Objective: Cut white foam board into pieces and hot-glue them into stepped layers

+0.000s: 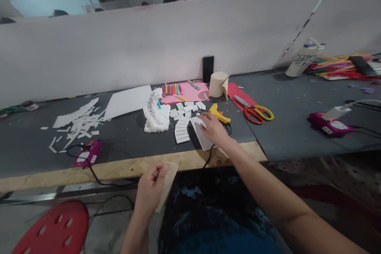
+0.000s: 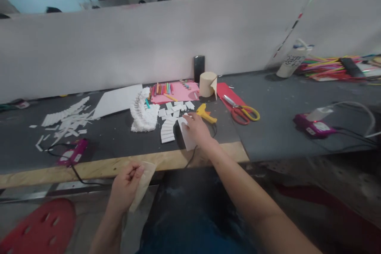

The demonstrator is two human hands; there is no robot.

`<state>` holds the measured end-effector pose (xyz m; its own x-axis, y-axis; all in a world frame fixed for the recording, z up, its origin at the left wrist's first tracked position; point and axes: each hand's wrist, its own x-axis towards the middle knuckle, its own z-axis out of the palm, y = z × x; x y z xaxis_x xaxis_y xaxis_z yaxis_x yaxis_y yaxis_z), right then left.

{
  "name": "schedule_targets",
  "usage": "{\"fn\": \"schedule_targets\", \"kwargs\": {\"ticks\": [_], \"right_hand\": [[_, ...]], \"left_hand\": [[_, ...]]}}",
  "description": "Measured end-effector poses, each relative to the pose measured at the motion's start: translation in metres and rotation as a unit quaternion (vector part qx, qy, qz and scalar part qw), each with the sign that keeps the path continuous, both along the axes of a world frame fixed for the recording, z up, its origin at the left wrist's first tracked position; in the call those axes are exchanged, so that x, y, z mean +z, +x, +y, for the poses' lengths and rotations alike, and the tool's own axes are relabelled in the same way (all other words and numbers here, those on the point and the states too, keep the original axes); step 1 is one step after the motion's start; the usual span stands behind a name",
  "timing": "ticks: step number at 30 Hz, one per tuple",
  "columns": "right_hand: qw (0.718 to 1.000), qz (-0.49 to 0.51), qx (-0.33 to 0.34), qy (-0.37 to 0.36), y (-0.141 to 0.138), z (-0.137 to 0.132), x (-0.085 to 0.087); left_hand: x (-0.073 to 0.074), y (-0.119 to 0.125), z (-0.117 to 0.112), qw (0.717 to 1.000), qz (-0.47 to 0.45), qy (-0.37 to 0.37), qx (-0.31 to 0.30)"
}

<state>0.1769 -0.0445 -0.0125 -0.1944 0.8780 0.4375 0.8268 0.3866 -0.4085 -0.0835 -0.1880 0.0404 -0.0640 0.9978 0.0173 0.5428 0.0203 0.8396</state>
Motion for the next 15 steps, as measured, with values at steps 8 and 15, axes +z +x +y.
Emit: {"fn": "schedule_targets", "kwargs": {"ticks": [8, 15], "right_hand": [[0.996, 0.011, 0.076, 0.033, 0.016, -0.075, -0.012], [0.987, 0.128, 0.092, 0.011, 0.023, -0.126, -0.019]], "left_hand": [[-0.022, 0.037, -0.030, 0.982, 0.047, -0.092, -0.157], [-0.026, 0.061, -0.053, 0.946, 0.201, -0.099, -0.236]]}}
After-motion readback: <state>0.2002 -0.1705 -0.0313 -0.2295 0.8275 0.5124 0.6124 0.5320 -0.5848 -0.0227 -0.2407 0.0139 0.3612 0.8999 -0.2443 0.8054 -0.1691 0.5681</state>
